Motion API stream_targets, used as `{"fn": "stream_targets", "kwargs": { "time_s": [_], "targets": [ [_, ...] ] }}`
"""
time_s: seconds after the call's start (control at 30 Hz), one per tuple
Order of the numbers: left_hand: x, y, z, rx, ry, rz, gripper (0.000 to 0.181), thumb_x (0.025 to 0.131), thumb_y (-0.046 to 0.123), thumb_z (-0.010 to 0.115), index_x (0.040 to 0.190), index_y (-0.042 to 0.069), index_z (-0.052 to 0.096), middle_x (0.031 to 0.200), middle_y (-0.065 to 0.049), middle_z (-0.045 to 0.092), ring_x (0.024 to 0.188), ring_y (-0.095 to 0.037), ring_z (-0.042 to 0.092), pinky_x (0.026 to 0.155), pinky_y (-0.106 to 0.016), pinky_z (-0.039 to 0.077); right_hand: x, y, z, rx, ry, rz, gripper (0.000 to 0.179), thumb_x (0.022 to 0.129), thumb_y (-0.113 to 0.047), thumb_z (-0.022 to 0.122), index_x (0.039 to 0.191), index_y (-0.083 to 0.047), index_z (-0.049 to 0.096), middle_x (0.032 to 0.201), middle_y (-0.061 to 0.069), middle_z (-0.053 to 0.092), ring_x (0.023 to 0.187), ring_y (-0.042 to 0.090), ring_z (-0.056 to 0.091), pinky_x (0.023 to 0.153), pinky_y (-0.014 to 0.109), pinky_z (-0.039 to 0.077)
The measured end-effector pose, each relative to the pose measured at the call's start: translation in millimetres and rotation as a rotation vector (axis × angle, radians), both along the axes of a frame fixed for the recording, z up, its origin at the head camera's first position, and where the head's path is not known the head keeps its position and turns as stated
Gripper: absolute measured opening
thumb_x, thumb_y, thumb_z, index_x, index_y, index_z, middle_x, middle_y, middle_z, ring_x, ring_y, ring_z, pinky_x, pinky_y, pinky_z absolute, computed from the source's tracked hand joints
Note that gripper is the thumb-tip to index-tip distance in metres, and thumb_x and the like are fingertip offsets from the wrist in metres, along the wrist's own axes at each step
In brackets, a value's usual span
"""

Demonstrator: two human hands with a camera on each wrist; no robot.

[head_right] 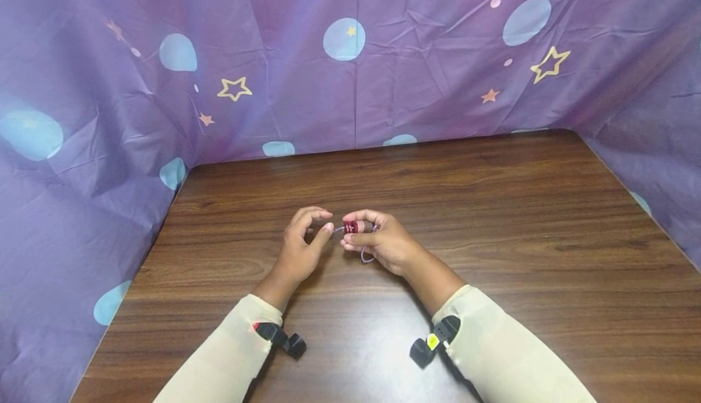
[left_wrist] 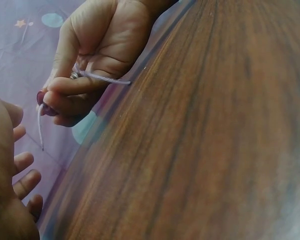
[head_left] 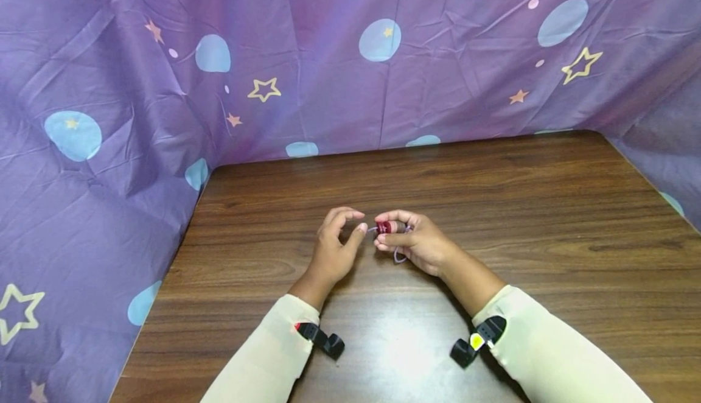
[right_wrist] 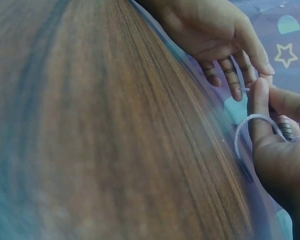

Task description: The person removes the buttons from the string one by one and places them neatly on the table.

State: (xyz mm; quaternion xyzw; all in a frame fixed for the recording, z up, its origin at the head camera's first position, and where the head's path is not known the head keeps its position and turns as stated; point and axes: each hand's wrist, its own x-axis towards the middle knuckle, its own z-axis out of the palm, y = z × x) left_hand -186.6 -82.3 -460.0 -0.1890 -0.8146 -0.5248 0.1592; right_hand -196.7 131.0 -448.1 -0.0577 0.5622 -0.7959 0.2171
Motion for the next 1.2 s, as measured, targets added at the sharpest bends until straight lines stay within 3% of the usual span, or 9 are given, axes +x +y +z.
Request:
{"fn": "stream_targets", "kwargs": {
  "time_s": [0.37,0.7,0.93,1.2],
  "targets": [
    [0.1,0.0,0.8,0.012,-0.011,-0.007,0.019,0.100,0.008,0.074,0.118,0.001,0.076,0.130,-0.018,0.070,0.123,-0.034,0.068,0.099,-0.057,0.057,0.4,-0.4,0.8,-0.011,-0.012,-0.007,0.036,0.096,0.018,0.063,0.123,-0.003,0.073,0.100,0.003,0.070,0.086,0.014,0.078,0.085,0.025,0.066],
    [-0.7,-0.1,-1.2,0.016,0.000,-0.034,0.015,0.098,0.004,0.075,0.111,-0.002,0.078,0.125,-0.021,0.071,0.123,-0.036,0.068,0.100,-0.049,0.058,0.7,-0.6,-1.0,0.007,-0.002,-0.023,0.040,0.091,0.019,0.067,0.113,-0.012,0.078,0.093,-0.001,0.068,0.086,0.012,0.071,0.079,0.024,0.064],
    [-0.4,-0.4,-1.3,-0.003,0.006,-0.036,0.016,0.097,0.008,0.078,0.110,0.000,0.080,0.126,-0.023,0.072,0.122,-0.035,0.069,0.102,-0.041,0.058,0.1,-1.3,-0.8,0.071,0.013,-0.036,0.038,0.089,0.019,0.072,0.115,-0.009,0.075,0.099,-0.001,0.075,0.090,0.012,0.072,0.079,0.024,0.064],
    [1.9,0.0,-0.3,-0.020,0.036,-0.046,0.018,0.097,0.012,0.083,0.112,0.003,0.083,0.127,-0.020,0.071,0.121,-0.035,0.069,0.100,-0.037,0.058,0.1,-3.7,-0.6,0.159,0.057,-0.060,0.038,0.087,0.018,0.076,0.114,-0.008,0.072,0.088,-0.003,0.074,0.078,0.011,0.074,0.067,0.021,0.060]
  ]
}}
